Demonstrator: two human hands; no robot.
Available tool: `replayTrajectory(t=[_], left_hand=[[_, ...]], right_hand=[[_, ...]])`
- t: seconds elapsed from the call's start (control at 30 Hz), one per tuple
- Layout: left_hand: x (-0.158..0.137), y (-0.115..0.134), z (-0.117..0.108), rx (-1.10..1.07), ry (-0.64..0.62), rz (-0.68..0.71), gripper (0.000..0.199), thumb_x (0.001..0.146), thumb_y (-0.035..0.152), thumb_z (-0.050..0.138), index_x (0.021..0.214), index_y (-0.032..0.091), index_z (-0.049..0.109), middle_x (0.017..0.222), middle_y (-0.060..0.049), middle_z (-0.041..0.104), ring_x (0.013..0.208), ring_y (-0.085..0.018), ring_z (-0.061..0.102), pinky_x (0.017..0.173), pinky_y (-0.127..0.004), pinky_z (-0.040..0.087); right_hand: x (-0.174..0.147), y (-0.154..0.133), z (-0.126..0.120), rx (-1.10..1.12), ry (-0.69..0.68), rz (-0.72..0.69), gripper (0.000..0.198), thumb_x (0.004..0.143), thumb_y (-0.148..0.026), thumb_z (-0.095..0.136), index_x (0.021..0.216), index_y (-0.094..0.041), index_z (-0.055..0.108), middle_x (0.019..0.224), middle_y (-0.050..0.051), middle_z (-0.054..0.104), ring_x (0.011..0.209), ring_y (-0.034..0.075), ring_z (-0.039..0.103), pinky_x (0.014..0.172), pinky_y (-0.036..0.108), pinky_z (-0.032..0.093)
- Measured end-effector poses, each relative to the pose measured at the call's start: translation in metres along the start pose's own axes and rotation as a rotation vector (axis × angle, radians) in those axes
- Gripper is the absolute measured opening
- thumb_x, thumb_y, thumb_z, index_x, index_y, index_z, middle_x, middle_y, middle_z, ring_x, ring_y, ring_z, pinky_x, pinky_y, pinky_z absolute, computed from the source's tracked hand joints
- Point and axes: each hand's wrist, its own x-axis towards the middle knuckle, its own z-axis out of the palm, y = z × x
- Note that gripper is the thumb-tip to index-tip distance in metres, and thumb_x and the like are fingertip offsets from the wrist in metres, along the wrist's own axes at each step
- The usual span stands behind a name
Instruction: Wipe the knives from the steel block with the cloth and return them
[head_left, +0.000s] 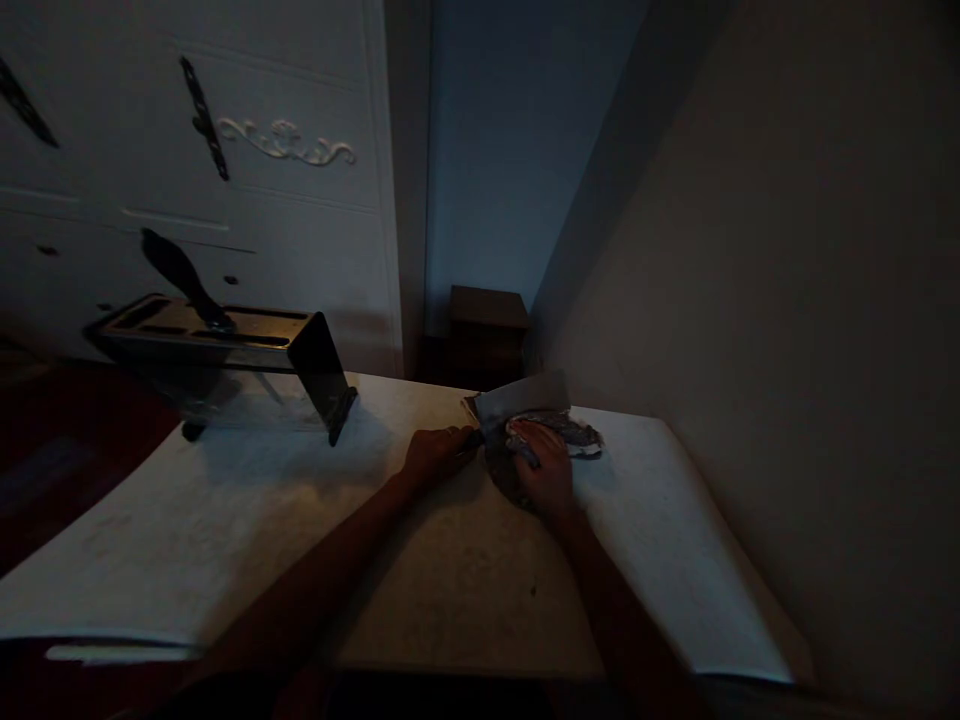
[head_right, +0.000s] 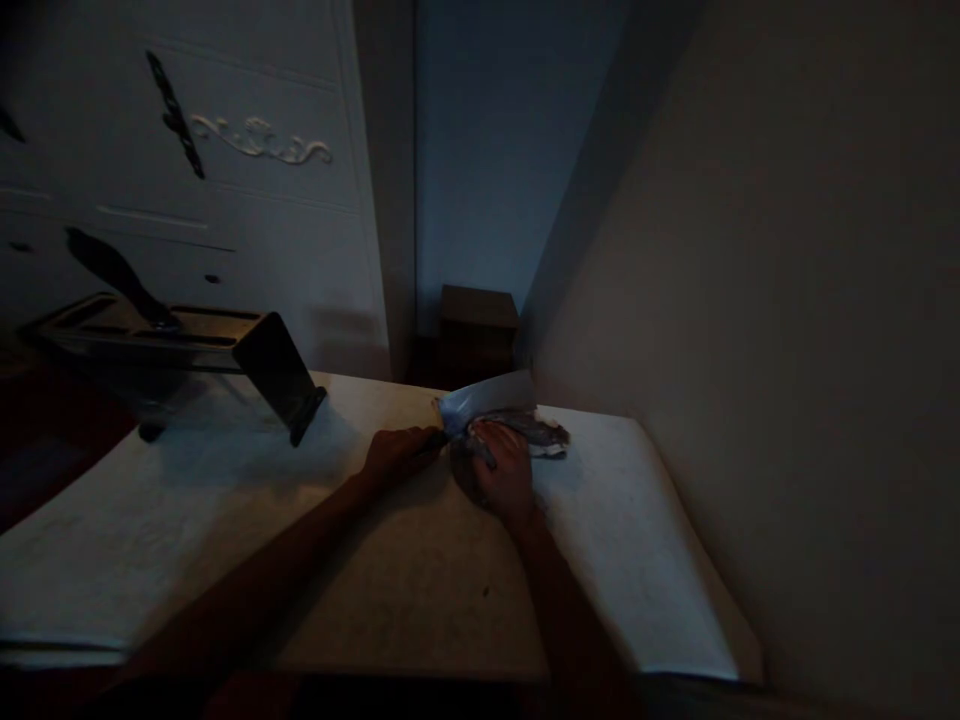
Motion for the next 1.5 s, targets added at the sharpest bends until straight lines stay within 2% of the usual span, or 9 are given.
replayTrajectory(t=[0.23, 0.47, 0.63, 0.83, 0.9, 1.0, 1.3, 1.4, 1.5], left_hand=[[0.001, -0.011, 0.0, -0.047, 0.104, 0.006, 0.036, 0.091, 0.044, 0.051, 0.116, 0.024, 0.068, 0.096, -0.003, 0.072, 0.085, -0.02, 0.068, 0.064, -0.03, 0.039], [-0.002, -0.012, -0.002, -0.181, 0.232, 0.021, 0.032, 0.086, 0.04, 0.056, 0.107, 0.023, 0.072, 0.096, -0.003, 0.073, 0.083, -0.017, 0.069, 0.07, -0.027, 0.045], [-0.011, -0.006, -0.001, -0.305, 0.3, 0.03, 0.034, 0.083, 0.042, 0.057, 0.104, 0.021, 0.073, 0.095, -0.004, 0.074, 0.084, -0.017, 0.07, 0.074, -0.026, 0.049], [-0.023, 0.0, 0.003, -0.39, 0.345, -0.013, 0.038, 0.083, 0.045, 0.059, 0.103, 0.016, 0.074, 0.094, -0.006, 0.073, 0.082, -0.019, 0.07, 0.075, -0.028, 0.05], [-0.027, 0.002, 0.003, -0.38, 0.317, -0.051, 0.039, 0.083, 0.045, 0.06, 0.105, 0.016, 0.073, 0.097, -0.007, 0.073, 0.084, -0.02, 0.07, 0.076, -0.029, 0.051], [-0.034, 0.01, 0.001, -0.338, 0.266, -0.119, 0.039, 0.084, 0.044, 0.063, 0.112, 0.018, 0.071, 0.104, -0.007, 0.072, 0.091, -0.021, 0.069, 0.081, -0.03, 0.051], [-0.043, 0.03, 0.0, -0.203, 0.233, -0.183, 0.042, 0.088, 0.038, 0.061, 0.125, 0.019, 0.065, 0.117, -0.008, 0.068, 0.102, -0.025, 0.067, 0.087, -0.035, 0.05], [-0.046, 0.033, 0.0, -0.166, 0.2, -0.151, 0.042, 0.089, 0.036, 0.059, 0.127, 0.019, 0.063, 0.119, -0.008, 0.068, 0.103, -0.025, 0.067, 0.087, -0.036, 0.05], [-0.047, 0.035, -0.002, -0.143, 0.162, -0.126, 0.043, 0.088, 0.036, 0.06, 0.127, 0.017, 0.063, 0.115, -0.009, 0.069, 0.1, -0.026, 0.068, 0.085, -0.036, 0.05]], right_hand=[[0.002, 0.018, -0.012, 0.057, 0.31, 0.358, 0.04, 0.09, -0.026, 0.052, 0.127, -0.016, 0.061, 0.129, 0.01, 0.06, 0.122, 0.021, 0.052, 0.109, 0.041, 0.036], [0.003, 0.025, -0.018, 0.155, 0.427, 0.714, 0.038, 0.091, -0.048, 0.052, 0.108, -0.016, 0.063, 0.099, 0.006, 0.064, 0.092, 0.019, 0.056, 0.086, 0.032, 0.041], [0.008, 0.028, -0.016, 0.487, 0.54, 0.861, 0.045, 0.076, -0.055, 0.063, 0.095, -0.015, 0.064, 0.088, 0.002, 0.062, 0.082, 0.016, 0.053, 0.078, 0.028, 0.041], [0.01, 0.024, -0.014, 0.955, 0.693, 0.985, 0.047, 0.058, -0.047, 0.076, 0.088, -0.014, 0.063, 0.081, 0.0, 0.064, 0.076, 0.015, 0.058, 0.075, 0.029, 0.048], [0.008, 0.023, -0.012, 1.109, 0.646, 1.01, 0.049, 0.056, -0.044, 0.078, 0.091, -0.014, 0.063, 0.083, 0.001, 0.066, 0.076, 0.016, 0.061, 0.075, 0.03, 0.05], [0.004, 0.019, -0.009, 1.248, 0.478, 1.034, 0.05, 0.056, -0.042, 0.08, 0.095, -0.015, 0.063, 0.085, 0.001, 0.069, 0.074, 0.018, 0.063, 0.073, 0.032, 0.052], [-0.003, -0.023, -0.002, 1.265, -0.035, 1.022, 0.056, 0.051, -0.037, 0.088, 0.098, -0.016, 0.065, 0.088, 0.003, 0.07, 0.075, 0.02, 0.066, 0.073, 0.032, 0.054], [-0.003, -0.035, -0.003, 1.245, -0.098, 1.033, 0.06, 0.048, -0.033, 0.09, 0.1, -0.017, 0.063, 0.086, 0.002, 0.07, 0.073, 0.017, 0.066, 0.071, 0.03, 0.054], [-0.003, -0.037, -0.003, 1.226, -0.08, 1.05, 0.057, 0.044, -0.031, 0.091, 0.091, -0.015, 0.062, 0.082, 0.002, 0.069, 0.068, 0.016, 0.063, 0.068, 0.028, 0.052]])
